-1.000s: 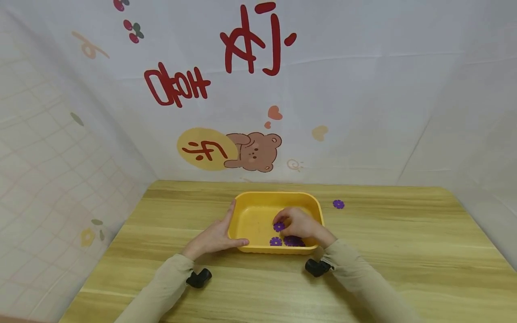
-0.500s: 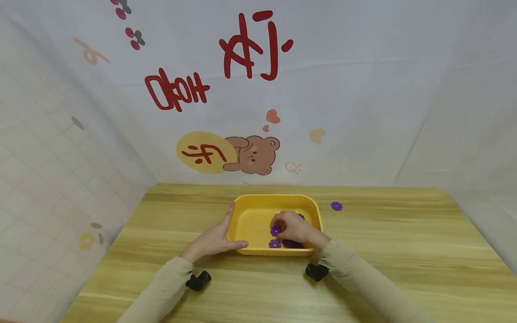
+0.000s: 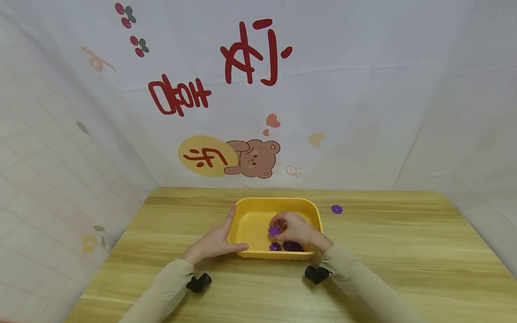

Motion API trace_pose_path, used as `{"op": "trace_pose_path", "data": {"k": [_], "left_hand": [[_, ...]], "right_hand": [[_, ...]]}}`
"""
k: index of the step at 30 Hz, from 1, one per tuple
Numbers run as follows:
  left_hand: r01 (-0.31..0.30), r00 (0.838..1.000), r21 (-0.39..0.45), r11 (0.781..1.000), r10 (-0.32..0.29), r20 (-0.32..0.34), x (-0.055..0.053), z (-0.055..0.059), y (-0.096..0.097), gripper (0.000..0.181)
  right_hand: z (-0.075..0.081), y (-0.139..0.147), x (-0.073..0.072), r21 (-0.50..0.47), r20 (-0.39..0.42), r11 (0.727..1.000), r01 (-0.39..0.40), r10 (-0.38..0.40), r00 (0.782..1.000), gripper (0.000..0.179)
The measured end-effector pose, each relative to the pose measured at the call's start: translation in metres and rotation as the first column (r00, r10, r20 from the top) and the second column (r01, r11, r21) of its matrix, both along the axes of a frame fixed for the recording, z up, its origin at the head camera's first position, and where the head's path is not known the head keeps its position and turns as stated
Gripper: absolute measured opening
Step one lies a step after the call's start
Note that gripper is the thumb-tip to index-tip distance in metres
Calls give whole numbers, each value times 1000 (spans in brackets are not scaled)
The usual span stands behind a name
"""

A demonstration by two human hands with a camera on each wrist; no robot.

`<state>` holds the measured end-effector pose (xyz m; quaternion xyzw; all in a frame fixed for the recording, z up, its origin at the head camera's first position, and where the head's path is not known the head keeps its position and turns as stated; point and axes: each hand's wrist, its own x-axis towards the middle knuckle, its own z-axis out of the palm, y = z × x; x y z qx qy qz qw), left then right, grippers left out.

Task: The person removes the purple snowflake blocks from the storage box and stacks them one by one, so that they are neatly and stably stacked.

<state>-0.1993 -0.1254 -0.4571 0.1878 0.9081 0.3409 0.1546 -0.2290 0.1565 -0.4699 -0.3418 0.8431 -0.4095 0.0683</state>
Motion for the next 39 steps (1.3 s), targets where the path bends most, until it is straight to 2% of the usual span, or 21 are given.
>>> {"op": "trace_pose_path", "data": {"k": [4, 10, 21, 24, 29, 33, 39], "left_hand": [[0, 1000, 4, 1000, 0, 6, -1, -1, 0, 125], [-6, 1000, -2, 1000, 6, 6, -1, -3, -2, 125], [-7, 1000, 1, 1000, 7, -5, -1, -5, -2, 125], [-6, 1000, 3, 1000, 6, 0, -1, -6, -1, 125], [-8, 1000, 8, 1000, 8, 8, -1, -6, -1, 126], [-10, 1000, 2, 1000, 9, 11, -2, -5, -1, 125], [0, 1000, 2, 1000, 0, 4, -2, -4, 0, 126]], "right_hand": [[7, 2, 2, -40, 9, 999, 19, -19, 1000, 29], [17, 4, 4, -50, 15, 998, 42, -41, 999, 30], [29, 17, 7, -140, 17, 989, 38, -36, 999, 31], [26, 27, 7, -167, 33, 985, 41, -36, 999, 32], [22, 47, 6, -147, 48, 984, 103, -97, 994, 33], [23, 60, 7, -153, 15, 977, 151, -150, 989, 33], [20, 77, 6, -227, -33, 965, 131, -142, 989, 33]]}}
